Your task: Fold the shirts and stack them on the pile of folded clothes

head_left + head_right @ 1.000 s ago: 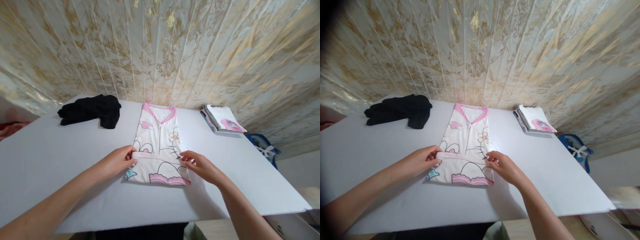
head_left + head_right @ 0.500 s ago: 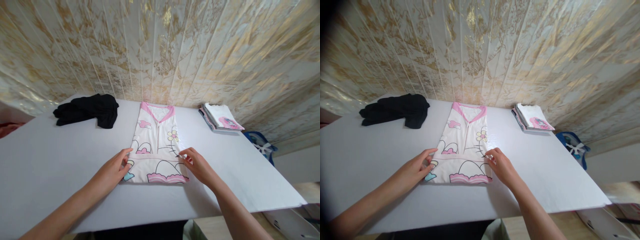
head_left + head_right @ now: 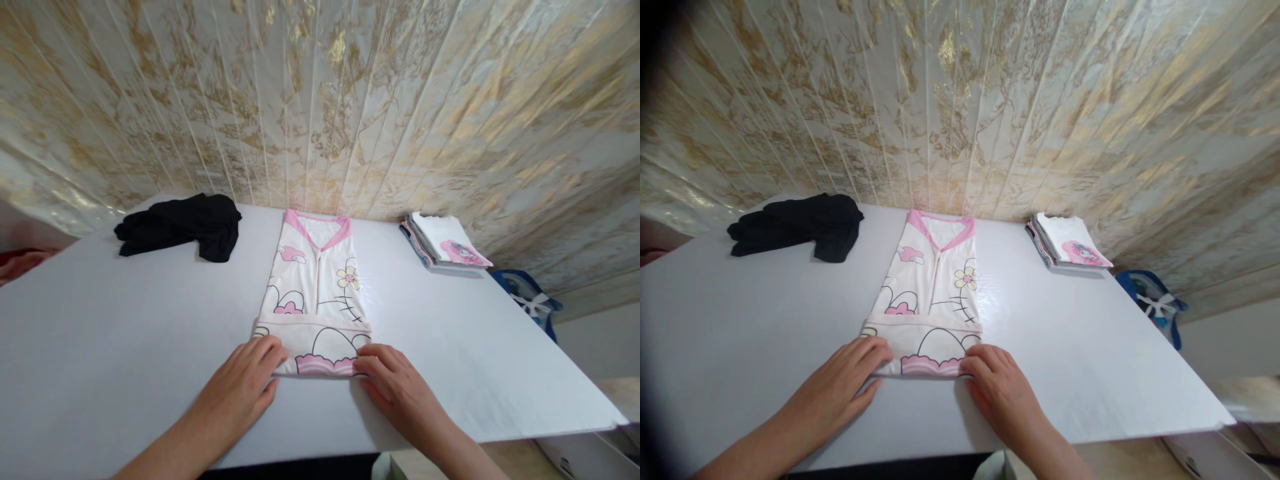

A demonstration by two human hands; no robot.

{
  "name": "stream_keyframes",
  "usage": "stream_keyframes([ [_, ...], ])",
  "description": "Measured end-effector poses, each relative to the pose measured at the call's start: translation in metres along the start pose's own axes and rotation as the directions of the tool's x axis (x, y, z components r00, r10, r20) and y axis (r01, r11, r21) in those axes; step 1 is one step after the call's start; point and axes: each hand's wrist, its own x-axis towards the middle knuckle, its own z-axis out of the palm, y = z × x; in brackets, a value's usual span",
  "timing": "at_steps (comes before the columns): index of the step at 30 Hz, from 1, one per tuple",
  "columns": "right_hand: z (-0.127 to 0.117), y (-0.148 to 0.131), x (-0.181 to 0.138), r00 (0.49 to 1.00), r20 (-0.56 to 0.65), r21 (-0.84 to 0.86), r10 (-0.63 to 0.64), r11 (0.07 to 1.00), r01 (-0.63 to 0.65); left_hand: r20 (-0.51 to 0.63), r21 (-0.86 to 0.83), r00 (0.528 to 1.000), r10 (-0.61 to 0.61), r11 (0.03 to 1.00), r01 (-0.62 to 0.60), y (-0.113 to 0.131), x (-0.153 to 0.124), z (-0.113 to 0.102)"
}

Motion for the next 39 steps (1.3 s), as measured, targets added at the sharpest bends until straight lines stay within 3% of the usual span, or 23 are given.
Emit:
stream_keyframes([
  [5,0.017,0.009,0.002,0.989,-0.147,-0.073,-0.017,0.997,0.007,0.004,-0.010,1.000,-0.007,1.000,0.007,-0.008,-0.002,-0.003],
  [8,0.014,0.010,0.007,0.990,-0.140,-0.012,0.025,1.000,-0.027,-0.021,-0.017,1.000,-0.014,1.000,0.014,-0.011,-0.005,-0.004],
  [14,-0.006,0.007,0.013,0.977,-0.130,0.266,0.171,0.955,-0.132,-0.130,-0.017,0.991,-0.041,0.999,0.039,-0.019,-0.001,0.003],
  [21,-0.010,0.007,0.012,0.975,-0.091,0.358,0.204,0.920,-0.159,-0.208,-0.044,0.978,-0.025,0.999,0.016,-0.041,0.004,-0.005],
  [26,-0.035,-0.006,-0.006,0.965,0.138,0.423,0.222,0.868,-0.260,-0.036,-0.194,0.999,0.039,0.980,-0.045,-0.040,-0.030,-0.023],
  [30,-0.067,-0.018,-0.013,0.912,0.326,0.444,0.249,0.812,-0.380,0.238,-0.419,0.969,-0.059,0.894,0.158,-0.024,-0.049,-0.045],
  [32,-0.078,-0.017,-0.006,0.909,0.339,0.502,0.243,0.770,-0.393,0.358,-0.492,0.931,-0.078,0.831,0.258,-0.020,-0.040,-0.059],
  [34,-0.084,-0.010,0.010,0.922,0.307,0.582,0.233,0.721,-0.376,0.396,-0.547,0.914,-0.087,0.777,0.311,-0.023,-0.019,-0.075],
  [39,-0.077,0.028,0.078,0.951,0.117,0.707,0.285,0.649,-0.282,0.217,-0.712,0.960,-0.176,0.645,0.279,-0.047,0.058,-0.094],
])
